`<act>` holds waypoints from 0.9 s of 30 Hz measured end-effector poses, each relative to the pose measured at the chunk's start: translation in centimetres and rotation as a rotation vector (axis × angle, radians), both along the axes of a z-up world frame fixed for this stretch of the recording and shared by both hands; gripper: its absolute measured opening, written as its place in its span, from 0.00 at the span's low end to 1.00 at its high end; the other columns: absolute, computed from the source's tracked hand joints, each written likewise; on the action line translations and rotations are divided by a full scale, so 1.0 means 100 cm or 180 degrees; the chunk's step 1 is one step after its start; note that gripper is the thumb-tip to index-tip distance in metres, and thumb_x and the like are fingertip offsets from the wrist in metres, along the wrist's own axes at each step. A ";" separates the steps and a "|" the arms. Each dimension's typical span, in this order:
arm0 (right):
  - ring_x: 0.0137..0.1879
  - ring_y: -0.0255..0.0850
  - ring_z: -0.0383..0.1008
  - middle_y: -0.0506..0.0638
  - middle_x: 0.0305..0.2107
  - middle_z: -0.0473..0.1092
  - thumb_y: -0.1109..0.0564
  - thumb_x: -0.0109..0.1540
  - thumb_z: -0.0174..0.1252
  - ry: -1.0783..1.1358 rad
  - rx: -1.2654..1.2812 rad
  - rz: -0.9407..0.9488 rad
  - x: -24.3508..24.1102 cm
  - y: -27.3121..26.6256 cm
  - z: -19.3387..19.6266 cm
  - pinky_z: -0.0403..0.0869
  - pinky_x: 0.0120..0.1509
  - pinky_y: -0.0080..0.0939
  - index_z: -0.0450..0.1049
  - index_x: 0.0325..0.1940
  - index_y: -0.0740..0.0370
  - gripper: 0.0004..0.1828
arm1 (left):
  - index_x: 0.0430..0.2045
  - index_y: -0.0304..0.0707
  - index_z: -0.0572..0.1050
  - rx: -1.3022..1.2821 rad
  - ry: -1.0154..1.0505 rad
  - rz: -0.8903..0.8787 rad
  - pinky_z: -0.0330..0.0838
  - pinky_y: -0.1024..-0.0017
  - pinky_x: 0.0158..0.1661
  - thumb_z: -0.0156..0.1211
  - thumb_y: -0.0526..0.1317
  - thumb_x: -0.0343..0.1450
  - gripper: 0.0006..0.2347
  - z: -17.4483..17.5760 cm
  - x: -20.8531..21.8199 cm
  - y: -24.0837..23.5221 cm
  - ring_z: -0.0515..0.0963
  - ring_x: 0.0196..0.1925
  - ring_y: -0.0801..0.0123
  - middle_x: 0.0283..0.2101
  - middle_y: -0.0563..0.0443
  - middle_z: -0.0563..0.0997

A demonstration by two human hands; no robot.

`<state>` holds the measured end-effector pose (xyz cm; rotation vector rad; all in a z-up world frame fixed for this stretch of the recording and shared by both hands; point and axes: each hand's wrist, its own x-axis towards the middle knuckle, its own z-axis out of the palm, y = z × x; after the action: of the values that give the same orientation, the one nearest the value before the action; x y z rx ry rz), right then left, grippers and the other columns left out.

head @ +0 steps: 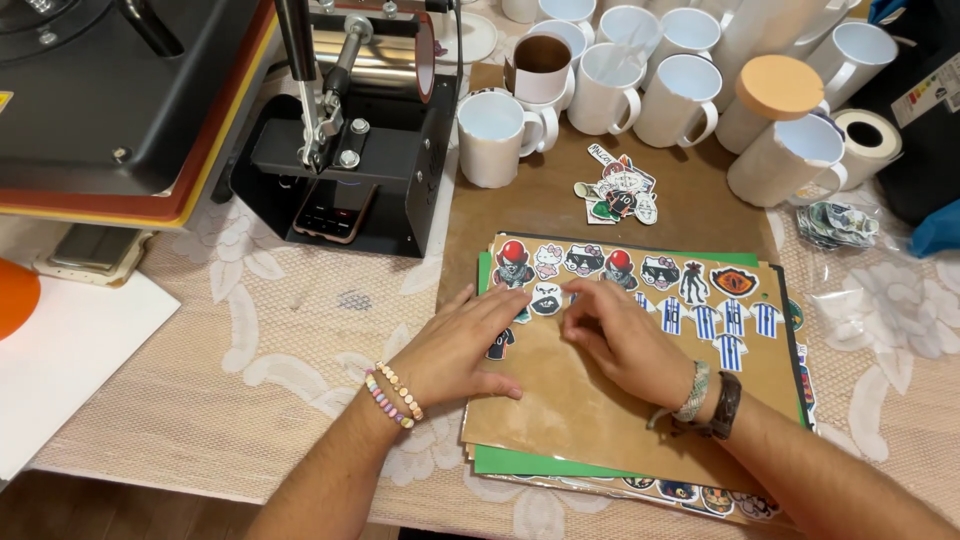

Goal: Peeling the adhesive backing off small stickers and placing them onto a brown paper sheet.

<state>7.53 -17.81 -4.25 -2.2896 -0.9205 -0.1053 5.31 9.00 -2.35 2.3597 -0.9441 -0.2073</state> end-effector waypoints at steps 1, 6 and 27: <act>0.52 0.43 0.74 0.41 0.32 0.78 0.56 0.61 0.60 -0.0001 0.0000 -0.0004 0.001 -0.002 0.004 0.70 0.61 0.50 0.61 0.65 0.56 0.29 | 0.68 0.32 0.56 0.0000 -0.0001 -0.0004 0.44 0.38 0.68 0.72 0.60 0.56 0.49 0.002 0.000 0.000 0.58 0.72 0.40 0.69 0.33 0.63; 0.47 0.49 0.76 0.54 0.33 0.77 0.64 0.65 0.49 0.0886 0.1369 -0.0501 -0.016 0.002 0.045 0.69 0.61 0.56 0.55 0.68 0.66 0.26 | 0.66 0.32 0.60 -0.0034 -0.0277 0.0037 0.42 0.36 0.67 0.72 0.62 0.53 0.49 0.009 -0.001 -0.004 0.60 0.71 0.38 0.66 0.31 0.66; 0.50 0.41 0.74 0.51 0.42 0.69 0.62 0.62 0.56 0.2616 0.2881 -0.0717 -0.067 0.030 0.027 0.75 0.60 0.43 0.67 0.68 0.60 0.29 | 0.35 0.30 0.78 -0.2085 -0.1799 0.0486 0.78 0.62 0.44 0.62 0.29 0.71 0.02 0.010 -0.027 -0.031 0.81 0.37 0.56 0.34 0.44 0.83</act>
<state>0.79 -14.80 -1.53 -1.3543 -0.1080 0.2607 2.57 5.88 -1.33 1.8668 -0.8876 0.7544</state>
